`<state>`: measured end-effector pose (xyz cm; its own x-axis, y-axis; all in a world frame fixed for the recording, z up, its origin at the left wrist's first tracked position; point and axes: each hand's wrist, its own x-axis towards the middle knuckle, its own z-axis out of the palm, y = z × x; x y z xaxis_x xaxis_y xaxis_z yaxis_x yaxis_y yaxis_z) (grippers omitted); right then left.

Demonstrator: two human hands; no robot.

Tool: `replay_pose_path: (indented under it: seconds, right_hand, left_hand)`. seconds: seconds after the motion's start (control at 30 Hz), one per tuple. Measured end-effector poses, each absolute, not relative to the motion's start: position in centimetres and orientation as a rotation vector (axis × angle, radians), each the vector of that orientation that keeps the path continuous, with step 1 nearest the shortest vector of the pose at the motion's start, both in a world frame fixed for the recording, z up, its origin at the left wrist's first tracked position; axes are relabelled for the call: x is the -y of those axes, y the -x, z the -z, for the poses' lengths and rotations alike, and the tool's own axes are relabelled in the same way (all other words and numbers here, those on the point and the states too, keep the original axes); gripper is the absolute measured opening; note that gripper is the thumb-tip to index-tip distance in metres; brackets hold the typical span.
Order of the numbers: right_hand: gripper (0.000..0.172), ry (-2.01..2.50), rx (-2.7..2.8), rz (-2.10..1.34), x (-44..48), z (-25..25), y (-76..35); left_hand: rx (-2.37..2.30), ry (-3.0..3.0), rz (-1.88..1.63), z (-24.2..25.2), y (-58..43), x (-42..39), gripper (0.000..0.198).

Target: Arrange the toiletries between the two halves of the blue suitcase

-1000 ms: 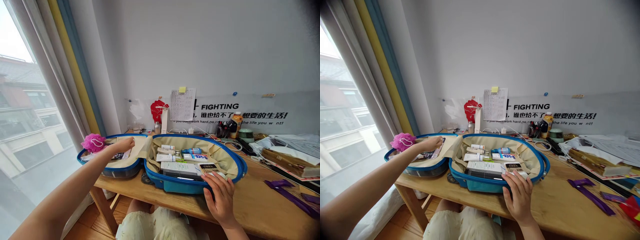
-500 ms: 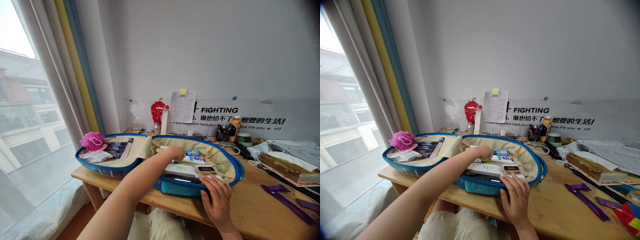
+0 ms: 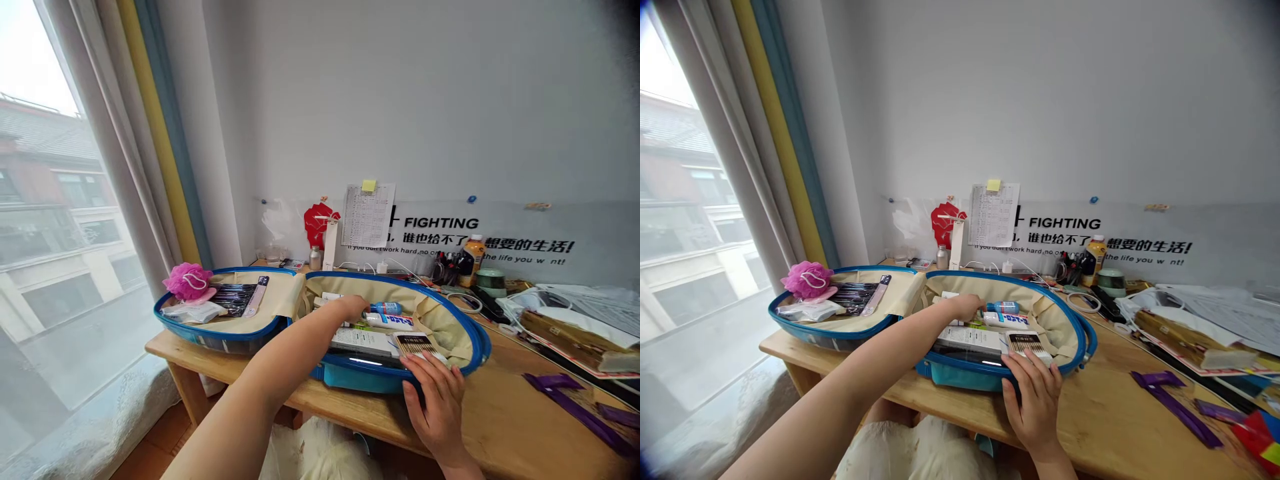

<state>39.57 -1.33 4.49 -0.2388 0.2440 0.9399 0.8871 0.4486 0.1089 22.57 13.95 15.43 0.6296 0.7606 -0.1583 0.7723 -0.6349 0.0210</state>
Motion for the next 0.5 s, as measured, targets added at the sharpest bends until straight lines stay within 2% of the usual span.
replay_pose_path:
  seconds: [0.17, 0.3, 0.5]
  right_hand:
    - [0.027, 0.946, 1.736, 0.863, 1.2, -4.8, -39.5]
    - [0.027, 0.925, 1.734, 0.881, 0.9, -4.7, -39.6]
    - [0.026, 0.908, 1.729, 0.897, 0.7, -4.6, -39.7]
  left_hand:
    - [-1.365, -2.767, -0.098, -17.6, -21.6, -12.5, 0.036]
    - [-1.482, -2.718, -0.365, -19.4, -18.9, -11.6, 0.039]
    - [-1.854, -2.506, -0.427, -19.8, -9.8, -11.6, 0.035]
